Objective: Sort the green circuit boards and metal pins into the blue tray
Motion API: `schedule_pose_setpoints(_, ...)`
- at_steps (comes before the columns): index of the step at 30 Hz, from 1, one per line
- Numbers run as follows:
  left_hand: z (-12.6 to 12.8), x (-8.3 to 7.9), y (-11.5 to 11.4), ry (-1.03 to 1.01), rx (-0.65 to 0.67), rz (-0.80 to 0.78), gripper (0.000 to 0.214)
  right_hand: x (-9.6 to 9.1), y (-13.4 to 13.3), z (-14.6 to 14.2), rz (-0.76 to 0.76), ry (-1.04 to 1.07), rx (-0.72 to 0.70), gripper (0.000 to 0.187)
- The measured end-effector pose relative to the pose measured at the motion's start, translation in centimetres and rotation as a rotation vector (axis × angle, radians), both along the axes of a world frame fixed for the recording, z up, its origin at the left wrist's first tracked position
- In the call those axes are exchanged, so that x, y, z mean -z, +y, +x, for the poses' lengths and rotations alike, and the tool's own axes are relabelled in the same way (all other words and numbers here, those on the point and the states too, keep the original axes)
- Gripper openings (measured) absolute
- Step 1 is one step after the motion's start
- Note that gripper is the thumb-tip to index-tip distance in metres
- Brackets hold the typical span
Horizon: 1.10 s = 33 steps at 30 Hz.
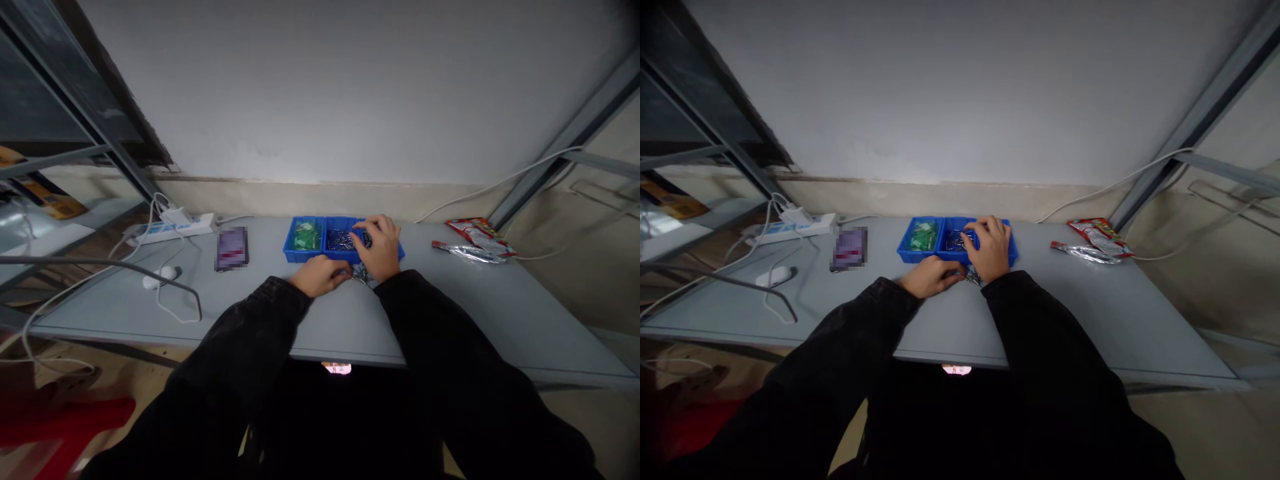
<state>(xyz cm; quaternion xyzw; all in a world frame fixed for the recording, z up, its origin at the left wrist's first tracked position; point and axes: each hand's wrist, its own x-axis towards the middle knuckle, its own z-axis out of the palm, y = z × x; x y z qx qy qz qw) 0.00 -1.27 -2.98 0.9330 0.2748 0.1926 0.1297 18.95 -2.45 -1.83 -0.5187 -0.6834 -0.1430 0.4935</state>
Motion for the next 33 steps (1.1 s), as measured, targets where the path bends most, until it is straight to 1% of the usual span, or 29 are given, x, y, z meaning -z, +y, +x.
schedule_pose_setpoints(4,-0.1,-0.1,0.1,-0.012,0.026,-0.015,0.011,0.0,0.0,0.0,0.0,-0.006,-0.004,0.012)
schedule_pose_setpoints(7,-0.1,-0.4,0.0,-0.024,0.015,-0.019,0.013,0.0,0.0,0.0,-0.004,0.009,-0.003,0.012)
schedule_pose_setpoints(11,-0.2,-0.8,-0.3,-0.121,-0.035,-0.013,0.015,-0.2,0.0,0.0,-0.027,0.048,-0.044,0.016)
schedule_pose_setpoints(13,-0.2,-0.9,-0.3,-0.196,-0.064,0.007,0.016,-0.4,-0.2,-0.1,-0.027,0.059,-0.092,0.018)
schedule_pose_setpoints(17,-0.4,-0.9,-0.4,-0.388,-0.176,0.1,0.019,-0.9,-0.8,-0.2,-0.02,0.053,-0.213,0.021)
schedule_pose_setpoints(20,-0.4,-1.0,-0.3,-0.487,-0.241,0.143,0.017,-1.0,-0.9,-0.4,-0.016,0.026,-0.286,0.021)
schedule_pose_setpoints(25,-0.4,-0.9,-0.1,-0.571,-0.294,0.175,0.016,-0.6,-0.7,-0.5,-0.005,-0.019,-0.332,0.015)
schedule_pose_setpoints(28,-0.4,-0.9,0.0,-0.598,-0.306,0.182,0.017,-0.5,-0.7,-0.5,-0.015,-0.032,-0.34,0.012)
schedule_pose_setpoints(33,-0.3,-1.0,-0.2,-0.606,-0.303,0.167,0.016,-0.6,-0.8,-0.6,-0.052,-0.031,-0.347,0.013)
